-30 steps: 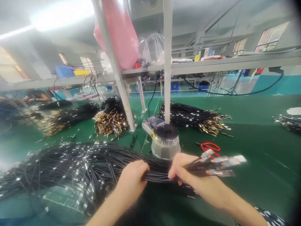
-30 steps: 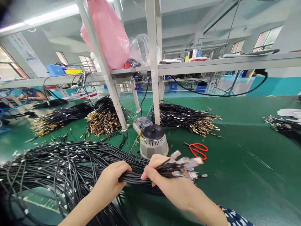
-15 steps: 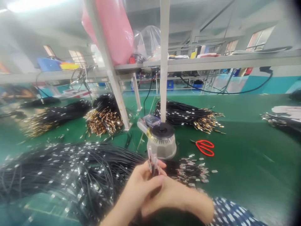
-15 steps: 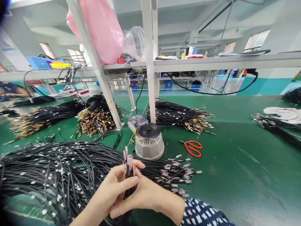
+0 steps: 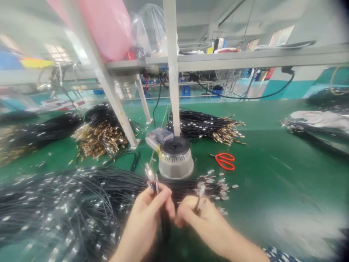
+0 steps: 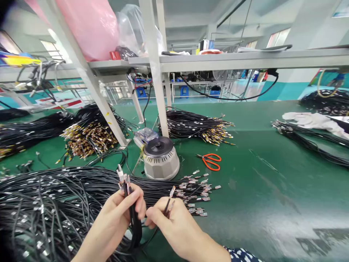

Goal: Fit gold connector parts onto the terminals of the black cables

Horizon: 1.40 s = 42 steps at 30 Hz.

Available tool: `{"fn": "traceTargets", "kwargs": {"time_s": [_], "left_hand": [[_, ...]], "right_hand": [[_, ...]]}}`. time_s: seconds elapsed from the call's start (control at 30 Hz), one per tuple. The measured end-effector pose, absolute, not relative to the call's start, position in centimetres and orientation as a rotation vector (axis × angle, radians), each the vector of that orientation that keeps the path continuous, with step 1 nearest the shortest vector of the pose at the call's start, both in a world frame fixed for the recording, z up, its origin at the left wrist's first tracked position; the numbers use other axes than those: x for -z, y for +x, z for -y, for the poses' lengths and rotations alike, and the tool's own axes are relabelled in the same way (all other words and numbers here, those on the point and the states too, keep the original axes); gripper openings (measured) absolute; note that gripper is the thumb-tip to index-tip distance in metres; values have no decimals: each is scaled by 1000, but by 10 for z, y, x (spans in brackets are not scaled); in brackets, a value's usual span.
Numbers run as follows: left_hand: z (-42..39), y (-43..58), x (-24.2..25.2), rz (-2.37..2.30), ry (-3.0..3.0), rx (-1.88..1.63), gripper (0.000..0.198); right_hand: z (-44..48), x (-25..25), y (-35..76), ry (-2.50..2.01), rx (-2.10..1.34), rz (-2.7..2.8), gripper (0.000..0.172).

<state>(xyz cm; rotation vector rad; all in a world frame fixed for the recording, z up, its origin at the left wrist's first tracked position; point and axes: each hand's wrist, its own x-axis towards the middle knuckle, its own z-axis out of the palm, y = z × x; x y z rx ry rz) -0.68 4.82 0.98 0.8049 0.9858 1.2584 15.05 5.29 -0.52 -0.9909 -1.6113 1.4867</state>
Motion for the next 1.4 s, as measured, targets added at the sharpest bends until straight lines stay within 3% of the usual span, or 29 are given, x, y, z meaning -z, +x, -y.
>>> {"fn": "traceTargets", "kwargs": {"time_s": [0.1, 0.2, 0.3, 0.5, 0.97, 1.4], "left_hand": [[-47, -10, -7, -887, 667, -1135, 25], [-50, -18, -8, -739, 603, -951, 27], [-52, -22, -12, -790, 636, -1034, 21], [-42, -14, -7, -1154, 815, -1127, 35], [-26, -4, -4, -1254, 701, -1330, 27], [-26, -3, -2, -1306, 684, -1223, 29]], "right_hand": [[-53, 6, 152, -1016, -1518, 1717, 32], [-54, 9, 147, -939, -1904, 1445, 33], [-56, 11, 138, -862, -2000, 1149, 48], [-57, 18, 130, -789, -2134, 1151, 43], [-42, 21, 139, -886, -1975, 998, 36], [-40, 27, 141, -677, -2089, 915, 23]]}}
